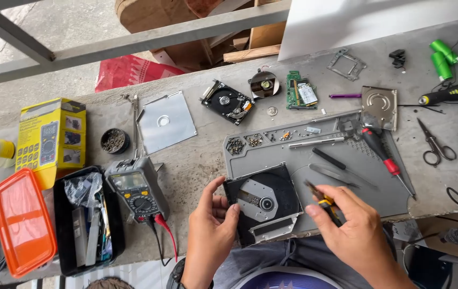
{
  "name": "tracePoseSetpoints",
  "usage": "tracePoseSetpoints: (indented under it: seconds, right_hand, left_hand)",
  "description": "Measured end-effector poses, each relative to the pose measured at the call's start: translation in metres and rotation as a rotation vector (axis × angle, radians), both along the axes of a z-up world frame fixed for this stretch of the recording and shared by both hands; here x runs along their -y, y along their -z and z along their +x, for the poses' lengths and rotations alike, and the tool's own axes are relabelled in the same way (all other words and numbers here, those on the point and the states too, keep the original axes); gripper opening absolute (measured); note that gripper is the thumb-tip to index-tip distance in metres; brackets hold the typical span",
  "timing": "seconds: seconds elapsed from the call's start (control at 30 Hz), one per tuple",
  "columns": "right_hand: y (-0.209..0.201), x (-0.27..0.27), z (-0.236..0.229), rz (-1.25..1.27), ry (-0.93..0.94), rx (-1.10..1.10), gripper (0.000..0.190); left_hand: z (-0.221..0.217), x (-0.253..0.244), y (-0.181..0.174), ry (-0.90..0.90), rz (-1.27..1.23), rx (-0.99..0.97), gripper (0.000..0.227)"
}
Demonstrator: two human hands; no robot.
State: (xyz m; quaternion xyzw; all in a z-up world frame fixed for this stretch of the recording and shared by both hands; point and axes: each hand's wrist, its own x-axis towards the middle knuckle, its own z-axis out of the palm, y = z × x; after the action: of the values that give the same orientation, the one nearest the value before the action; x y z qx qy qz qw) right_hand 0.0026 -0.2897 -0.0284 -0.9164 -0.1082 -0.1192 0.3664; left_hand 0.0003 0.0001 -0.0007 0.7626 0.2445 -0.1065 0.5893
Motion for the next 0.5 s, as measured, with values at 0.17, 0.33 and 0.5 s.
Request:
tracePoseSetpoints:
  seconds: [0.17,0.33,0.5]
  right_hand:
    - [-0.014,0.031,0.011,-0.124,0.164,0.096,0.040]
    - [-0.025,0.062,0.030,-0.240,0.261,0.156,0.050]
    - [-0.016,0.100,0.045,-0.294,0.403,0.235,0.048]
  left_hand:
    - [0.002,-0.002,0.007,-0.007,0.070,-0.037,0.065]
    - [-0.004,-0.016,0.052,0.044,0.184,0.070,0.070]
    - [-0.006,-0.023,0.127,-0.030,0.316,0.326,0.068]
